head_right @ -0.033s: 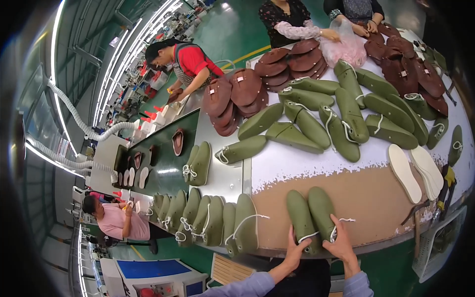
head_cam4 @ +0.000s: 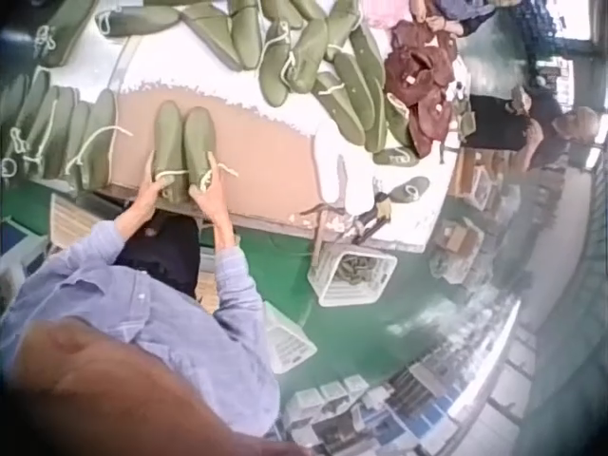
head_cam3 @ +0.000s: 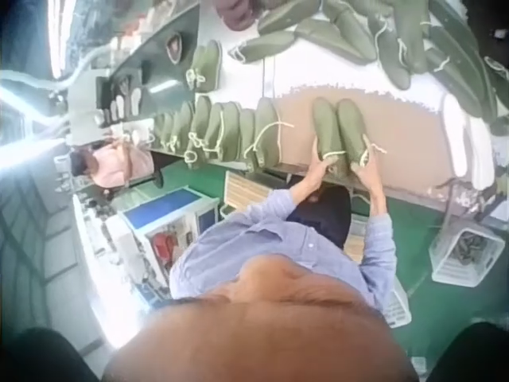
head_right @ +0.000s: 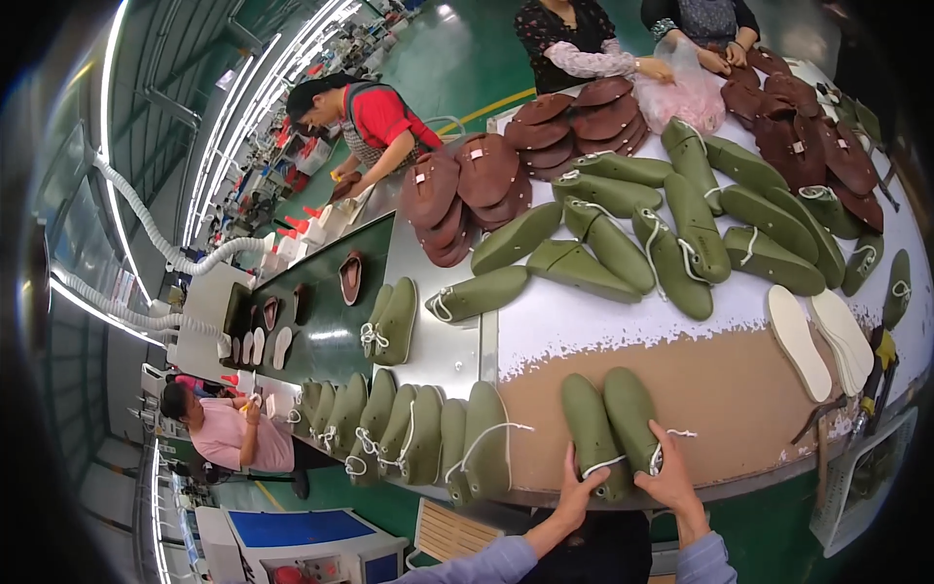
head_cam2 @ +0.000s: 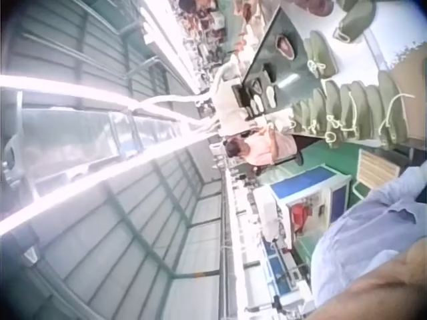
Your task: The recorder is assembling shoe components, specifically attaching insoles and managing lasts on a factory production line.
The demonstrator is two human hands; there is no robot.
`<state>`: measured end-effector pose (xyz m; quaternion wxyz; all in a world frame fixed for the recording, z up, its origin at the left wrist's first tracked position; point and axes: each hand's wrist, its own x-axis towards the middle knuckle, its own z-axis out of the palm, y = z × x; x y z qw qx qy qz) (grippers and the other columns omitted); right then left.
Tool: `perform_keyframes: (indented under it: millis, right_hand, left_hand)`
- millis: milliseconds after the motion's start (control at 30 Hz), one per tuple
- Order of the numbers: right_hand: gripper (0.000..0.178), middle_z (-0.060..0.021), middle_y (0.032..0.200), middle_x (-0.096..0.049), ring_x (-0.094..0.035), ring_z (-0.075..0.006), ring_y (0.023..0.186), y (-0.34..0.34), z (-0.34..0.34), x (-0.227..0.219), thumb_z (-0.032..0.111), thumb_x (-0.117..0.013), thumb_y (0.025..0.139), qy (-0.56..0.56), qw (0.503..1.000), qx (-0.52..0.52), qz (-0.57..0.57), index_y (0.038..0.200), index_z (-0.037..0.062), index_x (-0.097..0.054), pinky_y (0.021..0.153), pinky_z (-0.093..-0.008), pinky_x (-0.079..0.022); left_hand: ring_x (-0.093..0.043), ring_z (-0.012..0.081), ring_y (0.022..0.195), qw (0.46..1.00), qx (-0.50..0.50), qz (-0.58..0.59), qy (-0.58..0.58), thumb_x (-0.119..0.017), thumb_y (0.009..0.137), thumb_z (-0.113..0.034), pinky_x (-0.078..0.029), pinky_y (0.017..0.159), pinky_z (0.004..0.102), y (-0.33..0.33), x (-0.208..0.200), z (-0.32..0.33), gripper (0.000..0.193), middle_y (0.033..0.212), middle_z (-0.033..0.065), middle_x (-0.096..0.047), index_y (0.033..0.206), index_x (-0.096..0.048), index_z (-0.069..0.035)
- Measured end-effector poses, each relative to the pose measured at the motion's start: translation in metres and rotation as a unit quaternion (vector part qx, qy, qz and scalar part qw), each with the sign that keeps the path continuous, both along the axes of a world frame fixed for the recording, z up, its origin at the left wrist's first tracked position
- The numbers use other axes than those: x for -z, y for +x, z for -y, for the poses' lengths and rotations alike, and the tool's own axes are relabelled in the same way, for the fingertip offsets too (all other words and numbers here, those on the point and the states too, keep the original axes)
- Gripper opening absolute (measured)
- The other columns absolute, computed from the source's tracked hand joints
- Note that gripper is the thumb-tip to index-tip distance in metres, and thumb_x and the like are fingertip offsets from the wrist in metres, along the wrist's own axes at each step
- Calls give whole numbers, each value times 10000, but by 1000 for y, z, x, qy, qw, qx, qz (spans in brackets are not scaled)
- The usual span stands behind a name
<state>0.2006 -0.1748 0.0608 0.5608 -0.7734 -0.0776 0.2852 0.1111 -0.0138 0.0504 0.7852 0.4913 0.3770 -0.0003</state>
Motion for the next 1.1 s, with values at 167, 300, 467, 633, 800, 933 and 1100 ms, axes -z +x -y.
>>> perform_keyframes:
  millis: [167, 300, 467, 633, 800, 933, 1100]
  right_hand:
    - [909, -151, 1364, -484, -462, -260, 1268, 12, -47, -32, -16, -645, 618, 133, 970, 43, -200, 1469, 71, -337, 1046, -350, -379]
    - [884, -147, 1362, -492, -474, -267, 1268, 12, -92, -54, -29, -597, 636, 174, 946, 91, -256, 1473, 59, -328, 1042, -351, -400]
    - [682, -162, 1229, -582, -610, -278, 1097, 14, -149, -77, 17, -595, 703, 302, 876, 146, -348, 1363, -8, -427, 949, -408, -524]
    - [590, -154, 1175, -600, -640, -253, 1023, 33, -272, -69, 43, -597, 788, 271, 840, 65, -465, 1349, -6, -423, 896, -383, -552]
    - [640, -124, 1123, -610, -632, -231, 986, 39, -397, -50, 35, -620, 774, 288, 884, 67, -362, 1382, 31, -420, 865, -348, -534]
    - [746, -237, 1358, -463, -490, -365, 1219, 36, -454, 10, 113, -651, 801, 82, 986, 38, 138, 1464, 75, -312, 1037, -409, -404]
    - [748, -257, 1409, -425, -447, -408, 1262, 23, -444, 22, 318, -636, 889, 46, 981, -161, 94, 1483, 42, -275, 1079, -439, -351]
  left_hand:
    - [-476, 226, 1227, 998, -14, -13, -52, -720, 813, -94, -431, 1009, 362, -8, 0, -62, 928, 1379, 119, -437, 1531, -132, -90]
    - [-578, 227, 1104, 966, -57, 36, -248, -647, 842, -94, -483, 960, 379, -21, 4, -116, 561, 1213, 98, -590, 1357, -436, -30]
    - [-636, 222, 987, 952, -85, 97, -279, -653, 844, -133, -529, 885, 377, -21, -59, -188, 382, 1105, 94, -641, 1191, -568, 3]
    - [-640, 219, 906, 976, -183, 18, -114, -658, 791, -59, -541, 824, 366, -32, -121, -299, 345, 1015, 98, -645, 1123, -578, -14]
    - [-622, 216, 954, 984, -145, 22, 105, -632, 765, -10, -529, 810, 334, -7, -82, -395, 606, 1114, 111, -614, 1344, -455, -3]
    - [-592, 201, 1017, 971, -19, 4, 238, -617, 792, -56, -508, 840, 303, 44, -55, -425, 809, 1227, 138, -566, 1504, -234, -16]
    - [-466, 264, 1264, 926, 9, -34, 377, -563, 825, -49, -361, 1062, 339, 36, 13, -465, 706, 1420, 199, -443, 1474, -292, 13]
